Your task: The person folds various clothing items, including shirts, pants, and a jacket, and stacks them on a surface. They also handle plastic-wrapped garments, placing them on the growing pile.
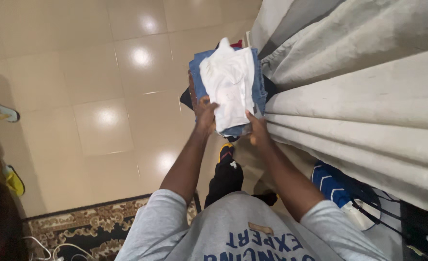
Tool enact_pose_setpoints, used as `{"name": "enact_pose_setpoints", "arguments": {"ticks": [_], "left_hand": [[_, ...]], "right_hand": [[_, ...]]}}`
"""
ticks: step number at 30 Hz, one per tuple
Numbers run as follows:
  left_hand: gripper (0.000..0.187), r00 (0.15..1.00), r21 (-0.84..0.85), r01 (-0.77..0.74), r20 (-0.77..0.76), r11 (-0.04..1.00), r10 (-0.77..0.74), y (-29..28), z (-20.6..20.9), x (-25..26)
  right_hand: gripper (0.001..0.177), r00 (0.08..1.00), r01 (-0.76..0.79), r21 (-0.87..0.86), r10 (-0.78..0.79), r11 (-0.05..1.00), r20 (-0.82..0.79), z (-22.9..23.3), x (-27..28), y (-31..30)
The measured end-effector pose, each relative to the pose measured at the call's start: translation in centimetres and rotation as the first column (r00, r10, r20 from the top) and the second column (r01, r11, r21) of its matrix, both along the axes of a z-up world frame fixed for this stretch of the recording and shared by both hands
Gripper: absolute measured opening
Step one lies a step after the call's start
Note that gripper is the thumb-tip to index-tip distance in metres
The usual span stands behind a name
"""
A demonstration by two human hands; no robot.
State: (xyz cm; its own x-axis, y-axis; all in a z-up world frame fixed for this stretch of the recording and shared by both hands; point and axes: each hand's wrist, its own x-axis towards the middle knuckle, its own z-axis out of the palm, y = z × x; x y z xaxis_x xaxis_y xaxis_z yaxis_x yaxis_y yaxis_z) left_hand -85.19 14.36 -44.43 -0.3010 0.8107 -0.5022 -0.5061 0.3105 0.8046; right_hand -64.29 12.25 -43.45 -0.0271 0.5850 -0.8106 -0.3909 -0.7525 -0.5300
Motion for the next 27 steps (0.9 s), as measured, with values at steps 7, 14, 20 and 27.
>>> {"name": "enact_pose_setpoints", "arguments": {"ticks": [7,14,20,27], "left_hand": [[0.068,0.898,-0.109,0.146,0.431,0.983,-0.086,-13.5,12.8,10.1],[0.052,0.619,0.012,0.307,0.757,0.952,-0.209,-25.2,11.8,15.7],[0.057,0.384,0.029,0.461,0.895,0.887,-0.229,-27.6,12.7,25.9],[0.052,0.235,0.260,0.766,0.738,0.588,-0.632,-25.7,18.6,43.8]], "right_hand": [[0.075,0.806,0.164,-0.090,-0.186,0.982,-0.562,7.4,5.4,-12.6],[0.080,0.927,0.260,0.246,-0.170,0.934,-0.334,13.5,16.8,-24.6],[0.085,0.993,0.035,0.558,-0.090,0.829,0.071,22.2,27.9,-34.7],[0.091,0.803,0.086,0.621,-0.423,0.779,0.419,31.4,43.2,-45.8]]}}
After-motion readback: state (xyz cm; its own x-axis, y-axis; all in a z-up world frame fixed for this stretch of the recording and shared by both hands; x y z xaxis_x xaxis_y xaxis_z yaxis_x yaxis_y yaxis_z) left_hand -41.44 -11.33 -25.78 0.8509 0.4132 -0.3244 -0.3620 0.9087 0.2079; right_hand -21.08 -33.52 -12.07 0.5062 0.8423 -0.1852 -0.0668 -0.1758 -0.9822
